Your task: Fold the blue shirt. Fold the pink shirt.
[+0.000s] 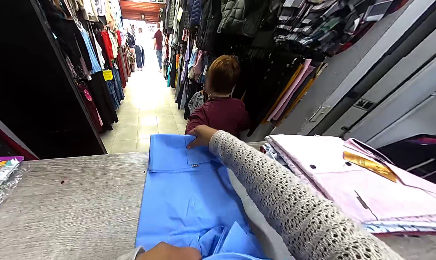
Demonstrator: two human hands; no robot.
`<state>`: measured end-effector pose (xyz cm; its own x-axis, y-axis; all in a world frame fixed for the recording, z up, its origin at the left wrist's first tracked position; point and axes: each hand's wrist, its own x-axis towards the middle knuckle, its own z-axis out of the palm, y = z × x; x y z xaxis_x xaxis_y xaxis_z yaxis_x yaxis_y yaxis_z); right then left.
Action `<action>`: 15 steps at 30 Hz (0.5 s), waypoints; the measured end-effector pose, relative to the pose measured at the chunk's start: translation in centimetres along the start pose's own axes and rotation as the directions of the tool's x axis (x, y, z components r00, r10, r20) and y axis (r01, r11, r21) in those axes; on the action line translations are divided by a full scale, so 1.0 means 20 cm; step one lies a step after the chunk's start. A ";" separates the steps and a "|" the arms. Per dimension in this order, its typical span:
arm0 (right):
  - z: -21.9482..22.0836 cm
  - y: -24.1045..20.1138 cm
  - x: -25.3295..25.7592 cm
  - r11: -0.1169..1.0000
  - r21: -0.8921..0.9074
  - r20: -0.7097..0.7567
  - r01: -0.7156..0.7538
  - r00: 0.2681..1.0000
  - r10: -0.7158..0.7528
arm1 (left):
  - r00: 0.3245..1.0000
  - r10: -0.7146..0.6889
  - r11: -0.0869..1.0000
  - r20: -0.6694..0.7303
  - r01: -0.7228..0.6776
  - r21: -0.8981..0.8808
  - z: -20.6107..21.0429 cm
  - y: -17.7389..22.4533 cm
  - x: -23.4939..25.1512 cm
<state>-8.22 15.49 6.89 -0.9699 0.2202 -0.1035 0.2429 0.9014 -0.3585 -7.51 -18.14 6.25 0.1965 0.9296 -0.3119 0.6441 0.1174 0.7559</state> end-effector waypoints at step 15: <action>-0.71 -0.39 -0.43 0.967 -0.244 -0.648 -0.077 0.755 -0.104 | 0.819 0.193 0.889 -0.541 0.088 0.450 0.32 -0.28 -0.52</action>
<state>-1.93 11.95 23.81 -0.7663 0.3145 0.5602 0.3058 0.9454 -0.1124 -8.38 -30.76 1.53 -0.1148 0.9727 0.2019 0.9221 0.0288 0.3859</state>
